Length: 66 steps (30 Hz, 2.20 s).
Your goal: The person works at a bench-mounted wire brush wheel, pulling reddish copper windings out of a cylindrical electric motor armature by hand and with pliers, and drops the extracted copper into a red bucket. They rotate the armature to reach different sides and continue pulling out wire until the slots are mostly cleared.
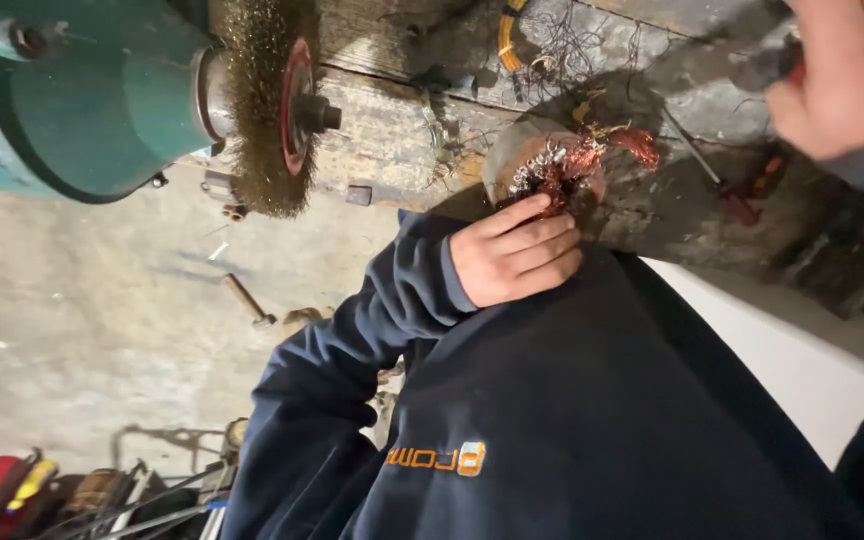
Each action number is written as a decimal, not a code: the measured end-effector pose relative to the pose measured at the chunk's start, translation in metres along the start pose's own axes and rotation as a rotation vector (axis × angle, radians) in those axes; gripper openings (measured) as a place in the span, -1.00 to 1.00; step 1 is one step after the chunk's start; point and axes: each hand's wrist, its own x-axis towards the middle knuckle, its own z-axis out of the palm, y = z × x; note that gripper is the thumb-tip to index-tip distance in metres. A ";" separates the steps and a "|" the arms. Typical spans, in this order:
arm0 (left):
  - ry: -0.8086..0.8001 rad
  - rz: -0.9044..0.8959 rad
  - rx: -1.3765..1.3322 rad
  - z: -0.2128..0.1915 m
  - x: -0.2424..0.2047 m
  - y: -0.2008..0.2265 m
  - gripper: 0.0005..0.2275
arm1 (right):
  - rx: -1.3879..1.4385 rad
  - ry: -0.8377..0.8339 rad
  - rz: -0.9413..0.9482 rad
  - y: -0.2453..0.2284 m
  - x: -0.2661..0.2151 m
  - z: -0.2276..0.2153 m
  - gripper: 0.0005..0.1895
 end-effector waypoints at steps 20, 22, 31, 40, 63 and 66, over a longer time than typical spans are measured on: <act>0.200 -0.751 -0.228 0.059 -0.038 0.010 -0.20 | 0.810 -0.258 0.370 -0.103 -0.030 0.057 -0.70; 0.174 -0.730 -0.217 0.057 -0.040 -0.001 -0.22 | 0.879 -0.136 0.412 -0.116 -0.043 0.064 -0.71; -0.205 -0.368 -0.520 0.009 -0.010 -0.061 0.18 | 1.078 0.018 0.613 -0.141 -0.083 0.089 -0.77; -0.225 -0.790 0.046 -0.037 0.065 0.028 -0.50 | 2.384 0.088 0.739 -0.105 -0.135 0.118 -0.66; -0.072 -0.760 0.005 0.005 0.040 -0.017 -0.80 | -0.310 0.018 -0.028 -0.067 -0.026 -0.004 -0.66; -0.052 -0.772 -0.054 0.002 0.042 -0.021 -0.78 | -0.431 -0.003 -0.053 -0.074 -0.021 -0.013 -0.64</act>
